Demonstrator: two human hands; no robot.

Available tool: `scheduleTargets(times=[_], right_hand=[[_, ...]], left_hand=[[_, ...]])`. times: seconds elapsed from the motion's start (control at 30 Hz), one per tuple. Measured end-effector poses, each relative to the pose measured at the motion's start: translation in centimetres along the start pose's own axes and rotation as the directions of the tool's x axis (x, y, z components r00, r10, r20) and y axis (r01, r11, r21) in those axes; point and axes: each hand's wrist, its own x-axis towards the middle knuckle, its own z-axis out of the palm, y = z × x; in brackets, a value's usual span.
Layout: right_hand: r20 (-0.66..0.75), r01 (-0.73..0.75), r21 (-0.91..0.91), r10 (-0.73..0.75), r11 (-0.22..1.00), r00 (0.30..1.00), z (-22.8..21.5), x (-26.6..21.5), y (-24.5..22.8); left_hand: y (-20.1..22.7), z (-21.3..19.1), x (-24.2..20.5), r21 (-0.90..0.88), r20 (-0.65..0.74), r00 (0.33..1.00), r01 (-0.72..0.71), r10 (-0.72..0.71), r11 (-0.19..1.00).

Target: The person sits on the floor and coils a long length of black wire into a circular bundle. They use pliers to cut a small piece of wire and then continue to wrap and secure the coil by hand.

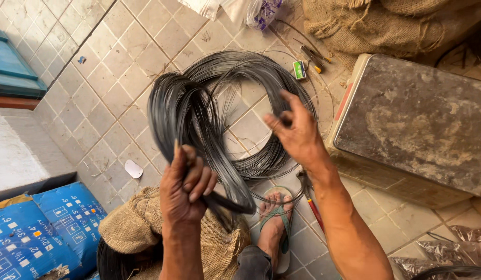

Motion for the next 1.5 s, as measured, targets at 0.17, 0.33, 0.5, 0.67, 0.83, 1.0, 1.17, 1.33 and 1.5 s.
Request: scheduleTargets(times=[0.17,0.33,0.5,0.67,0.83,1.0,1.17,1.33,1.5], right_hand=[[-0.175,0.026,-0.342,-0.09,0.939,0.98,-1.6,2.3,5.1],[-0.262,-0.131,-0.095,0.102,0.987,0.96,-2.0,4.6,11.0],[-0.367,0.011,0.325,0.115,0.945,0.923,-0.2,6.4,14.5],[-0.435,0.074,-0.034,-0.081,0.997,0.897,0.8,5.0,14.7],[-0.435,0.287,-0.592,-0.598,0.753,0.673,1.8,-1.9,13.7],[0.091,0.274,-0.859,-0.398,0.432,0.913,1.7,-11.6,24.8],[-0.022,0.002,-0.973,-0.103,0.229,0.994,-2.1,-19.9,33.6],[-0.04,-0.177,-0.856,0.28,0.485,0.959,-3.2,-20.9,33.6],[0.436,-0.193,-0.519,0.452,0.833,0.779,-2.3,-20.6,24.5]], left_hand=[[2.7,2.8,-3.8,0.038,-0.137,0.99,-0.03,0.035,0.999],[4.5,4.5,-7.8,0.078,-0.105,0.982,-0.15,0.157,0.986],[5.7,5.6,-9.9,0.278,-0.158,0.931,-0.277,0.328,0.92],[7.0,4.1,-9.5,0.357,-0.057,0.916,-0.354,0.398,0.865],[7.1,3.8,-8.9,0.344,0.017,0.929,-0.352,0.369,0.871],[6.9,2.7,-8.6,0.29,0.04,0.936,-0.345,0.349,0.893],[7.6,3.8,-9.1,0.32,0.044,0.937,-0.343,0.348,0.883],[8.6,3.6,-9.6,0.36,0.076,0.935,-0.349,0.346,0.865],[11.0,0.8,-9.6,0.304,0.333,0.926,-0.281,0.175,0.91]])
